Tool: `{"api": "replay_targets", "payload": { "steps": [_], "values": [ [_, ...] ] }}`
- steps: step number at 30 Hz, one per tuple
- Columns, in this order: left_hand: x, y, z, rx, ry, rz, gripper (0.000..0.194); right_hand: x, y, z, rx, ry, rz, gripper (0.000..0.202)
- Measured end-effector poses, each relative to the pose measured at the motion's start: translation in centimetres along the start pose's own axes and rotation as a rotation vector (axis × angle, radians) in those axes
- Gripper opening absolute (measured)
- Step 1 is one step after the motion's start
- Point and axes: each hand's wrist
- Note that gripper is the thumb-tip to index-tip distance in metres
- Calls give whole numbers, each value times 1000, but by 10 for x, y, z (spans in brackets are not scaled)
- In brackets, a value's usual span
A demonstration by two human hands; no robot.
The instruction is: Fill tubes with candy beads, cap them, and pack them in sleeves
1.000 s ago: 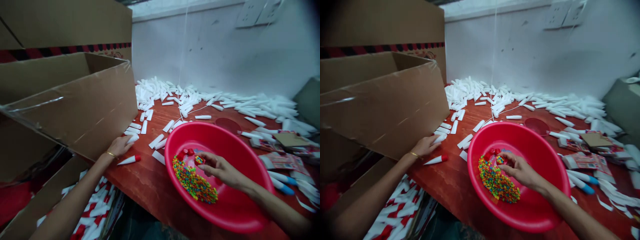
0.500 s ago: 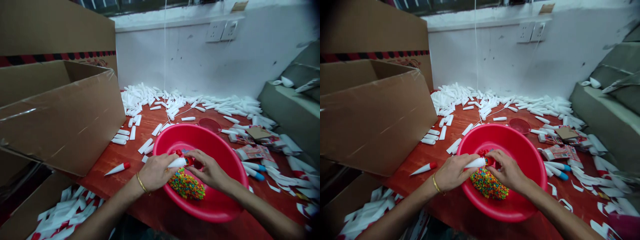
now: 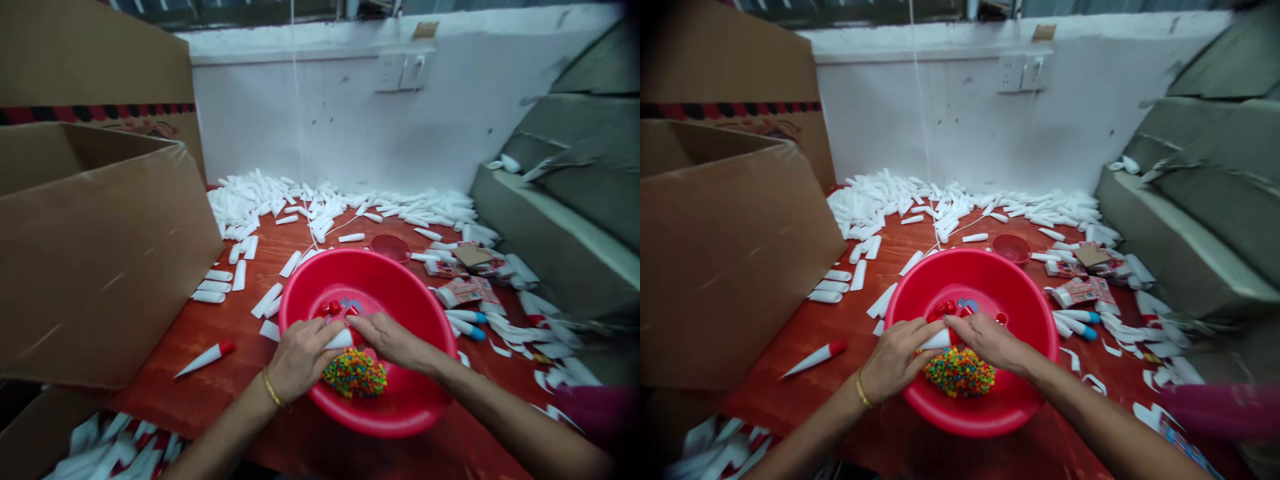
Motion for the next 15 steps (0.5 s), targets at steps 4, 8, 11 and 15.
{"api": "replay_targets", "payload": {
  "steps": [4,8,11,15],
  "values": [
    [4,-6,-1,1,50,-72,37,5,2,1,14,-113,2,66],
    [9,-9,1,-25,109,-188,37,12,13,-8,-46,130,-32,39],
    [9,-11,1,-9,106,-186,36,8,14,-10,-48,186,12,34],
    [10,-13,-1,6,49,-112,36,-1,5,-1,19,-47,-37,53]
  ]
}}
Point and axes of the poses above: each hand's wrist, its own z-axis towards the middle knuckle, its own y-axis out of the back of the hand, x = y × z, and after that the axes turned 4 degrees about -x, right-handed
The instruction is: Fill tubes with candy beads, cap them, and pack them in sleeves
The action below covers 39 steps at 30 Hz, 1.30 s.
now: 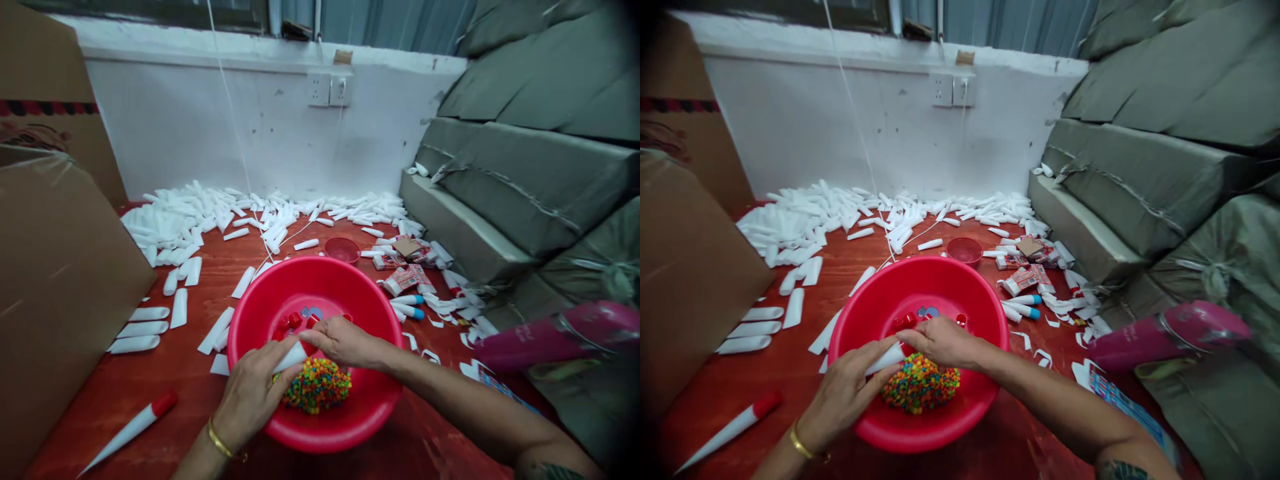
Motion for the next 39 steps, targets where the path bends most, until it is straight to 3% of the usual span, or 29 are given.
{"api": "replay_targets", "payload": {
  "steps": [3,8,10,12,17,19,21,24,28,34,36,39],
  "values": [
    [3,-2,0,-8,-19,16,36,2,1,4,-74,-64,-134,63],
    [5,-2,3,-94,22,-15,34,11,17,-4,-130,372,-159,32],
    [5,-3,3,-106,-9,0,34,10,19,-6,-121,432,-175,28],
    [4,-4,3,-134,-60,38,35,8,16,-3,-106,363,-176,28],
    [0,-4,1,-186,-85,143,35,12,4,7,-39,-64,-101,61],
    [-4,-2,2,-135,-18,104,34,15,6,6,-89,-16,-112,60],
    [-6,1,5,-83,69,28,34,16,11,2,-120,191,-117,44],
    [-8,4,8,-15,132,-28,36,10,17,-1,-63,351,-106,29],
    [-10,6,7,46,91,22,33,-3,8,0,20,250,-15,32],
    [-12,4,2,-14,-12,161,35,-7,-8,5,148,45,197,46],
    [-14,5,2,-66,-4,208,39,-4,-6,8,132,40,243,50],
    [-13,15,-6,-245,50,262,42,-3,3,12,98,19,246,60]
  ]
}}
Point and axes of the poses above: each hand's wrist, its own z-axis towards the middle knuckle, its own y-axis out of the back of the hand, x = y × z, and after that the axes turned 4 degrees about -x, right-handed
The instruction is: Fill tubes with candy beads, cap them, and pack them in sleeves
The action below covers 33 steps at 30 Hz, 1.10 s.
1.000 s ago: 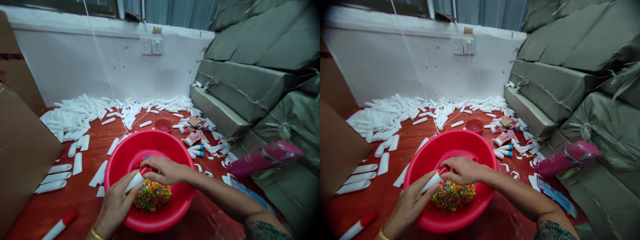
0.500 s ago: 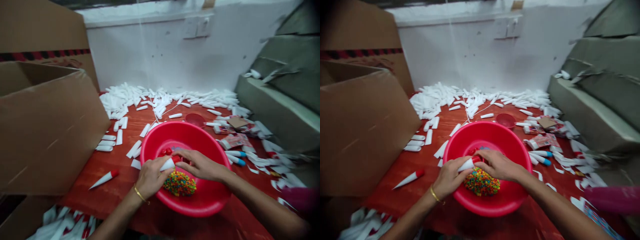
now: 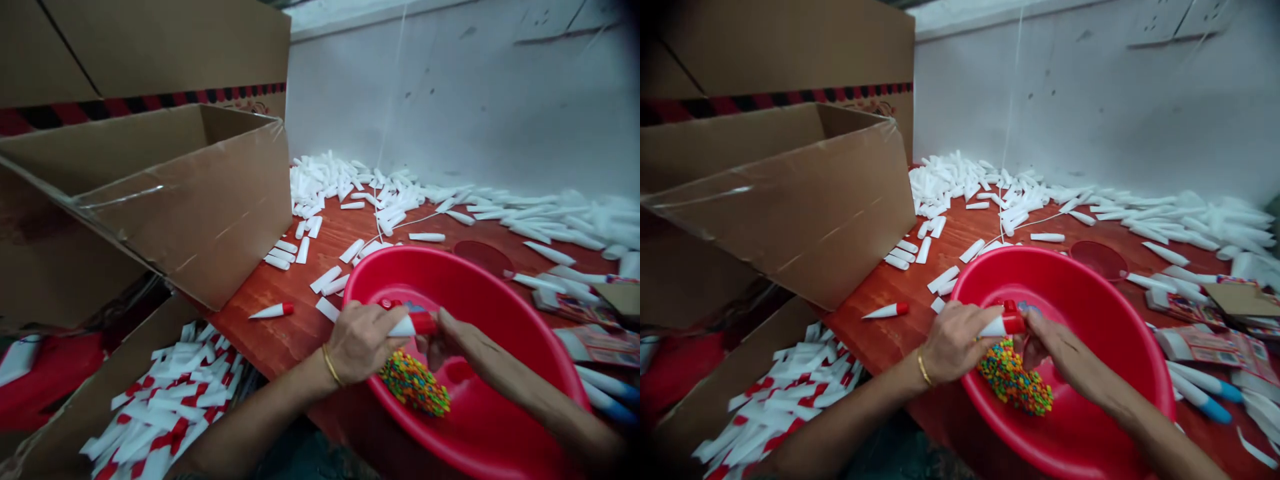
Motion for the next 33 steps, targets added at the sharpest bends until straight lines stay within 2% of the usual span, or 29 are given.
{"api": "replay_targets", "payload": {
  "steps": [2,4,6,8,10,12,16,19,24,28,30,33],
  "values": [
    [13,11,-11,-104,99,35,41,-4,10,3,-58,-7,-190,54],
    [35,22,-30,-116,212,103,39,-13,18,8,-134,-27,-532,40],
    [61,29,-54,-24,287,201,37,-24,23,15,-136,-39,-860,30],
    [83,32,-80,102,306,294,34,-32,21,27,-70,1,-1079,25],
    [97,30,-99,187,280,385,31,-34,16,42,-3,79,-1179,28],
    [104,28,-108,219,253,466,31,-33,10,57,50,184,-1219,33],
    [101,24,-99,175,273,545,35,-32,6,81,175,372,-1236,35],
    [91,20,-82,186,251,444,38,-35,5,85,218,395,-1231,30],
    [77,-8,-58,363,82,214,27,-35,-9,67,232,398,-1251,23],
    [78,-33,-46,404,139,195,27,-32,-26,49,273,342,-1226,21],
    [81,-37,-43,407,167,195,29,-29,-31,42,307,333,-1185,20],
    [82,-34,-43,423,164,203,26,-25,-33,34,364,342,-1121,15]
  ]
}}
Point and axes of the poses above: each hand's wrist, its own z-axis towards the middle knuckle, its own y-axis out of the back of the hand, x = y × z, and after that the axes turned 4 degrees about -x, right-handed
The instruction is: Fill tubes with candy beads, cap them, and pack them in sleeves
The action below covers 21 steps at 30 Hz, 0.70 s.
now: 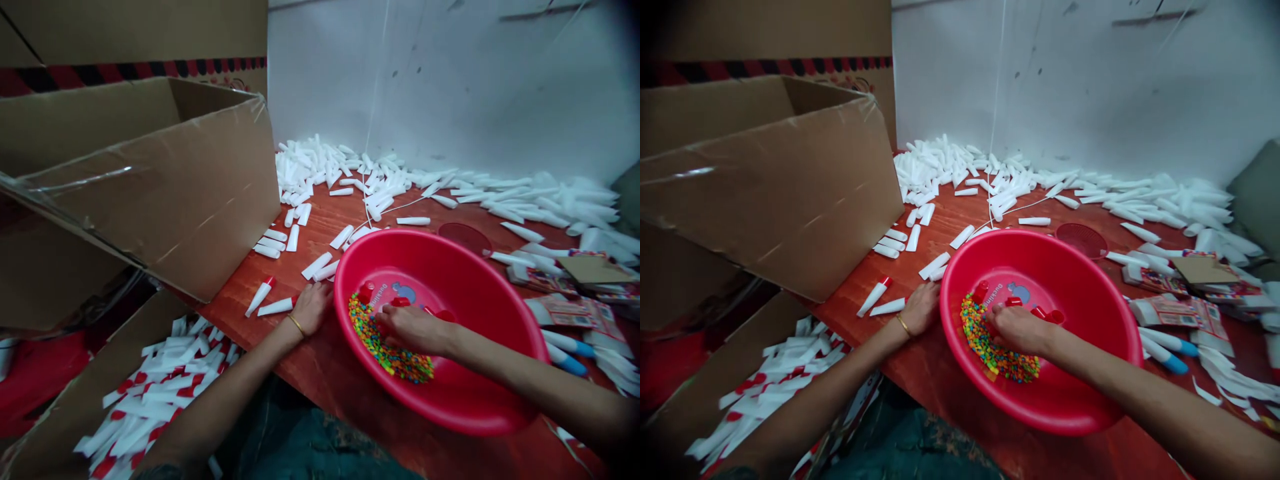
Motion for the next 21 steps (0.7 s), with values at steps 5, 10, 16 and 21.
{"api": "replay_targets", "payload": {
  "steps": [5,10,16,21],
  "values": [
    [3,15,-13,-105,99,-64,28,10,-3,0,16,29,113,24],
    [-2,42,-18,-261,168,-261,32,15,-5,4,3,4,272,17],
    [-25,76,-20,-356,118,-377,35,6,-2,-2,-9,-32,609,10],
    [-43,85,-20,-284,-2,-499,33,0,3,-18,-149,-106,1088,21]
  ]
}}
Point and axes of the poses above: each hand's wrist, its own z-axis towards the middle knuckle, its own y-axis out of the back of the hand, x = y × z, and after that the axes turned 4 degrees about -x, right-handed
